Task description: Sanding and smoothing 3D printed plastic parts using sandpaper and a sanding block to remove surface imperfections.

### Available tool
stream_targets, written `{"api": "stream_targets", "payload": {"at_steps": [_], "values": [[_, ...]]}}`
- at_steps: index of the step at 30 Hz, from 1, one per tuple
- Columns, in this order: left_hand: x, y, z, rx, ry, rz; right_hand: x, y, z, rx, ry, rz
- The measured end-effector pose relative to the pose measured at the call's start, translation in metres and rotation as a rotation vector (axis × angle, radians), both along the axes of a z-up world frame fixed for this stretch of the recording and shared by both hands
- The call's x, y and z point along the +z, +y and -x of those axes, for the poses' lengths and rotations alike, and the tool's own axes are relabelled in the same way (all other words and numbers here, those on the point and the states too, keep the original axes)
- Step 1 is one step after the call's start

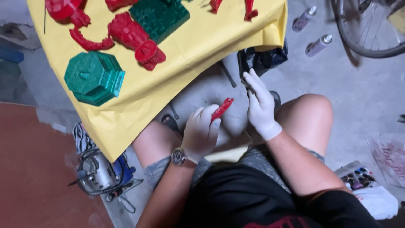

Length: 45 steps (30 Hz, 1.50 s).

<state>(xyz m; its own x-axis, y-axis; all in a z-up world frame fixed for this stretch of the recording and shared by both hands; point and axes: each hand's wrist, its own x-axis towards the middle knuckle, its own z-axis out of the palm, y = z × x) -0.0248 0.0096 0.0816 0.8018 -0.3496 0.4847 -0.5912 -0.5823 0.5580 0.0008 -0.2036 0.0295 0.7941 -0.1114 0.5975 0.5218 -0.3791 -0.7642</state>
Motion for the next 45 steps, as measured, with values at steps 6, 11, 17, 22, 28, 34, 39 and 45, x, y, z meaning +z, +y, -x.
{"api": "stream_targets", "payload": {"at_steps": [6,11,17,22,28,34,39,45], "values": [[-0.013,-0.003,0.006,-0.016,-0.075,-0.038,-0.006,0.007,0.015,0.085,-0.368,0.472],[-0.004,-0.006,-0.013,-0.045,-0.111,-0.02,-0.002,0.0,-0.008,-0.038,-0.269,0.393],[-0.001,0.0,0.001,-0.025,-0.187,-0.09,0.016,0.002,0.01,-0.02,-0.113,-0.005],[0.008,-0.006,0.0,-0.017,-0.256,-0.124,0.009,0.005,0.019,0.089,-0.316,0.162],[-0.004,-0.009,0.004,0.03,-0.269,-0.121,0.003,0.02,0.021,0.058,-0.38,0.337],[-0.008,-0.007,0.0,0.006,-0.158,-0.035,-0.02,0.015,0.0,0.037,-0.304,0.263],[0.039,0.004,0.01,0.036,0.487,0.417,-0.037,-0.01,-0.016,-0.075,0.247,-0.089],[0.031,0.021,-0.009,-0.117,0.915,1.057,-0.048,-0.003,-0.019,-0.117,0.585,-0.632]]}}
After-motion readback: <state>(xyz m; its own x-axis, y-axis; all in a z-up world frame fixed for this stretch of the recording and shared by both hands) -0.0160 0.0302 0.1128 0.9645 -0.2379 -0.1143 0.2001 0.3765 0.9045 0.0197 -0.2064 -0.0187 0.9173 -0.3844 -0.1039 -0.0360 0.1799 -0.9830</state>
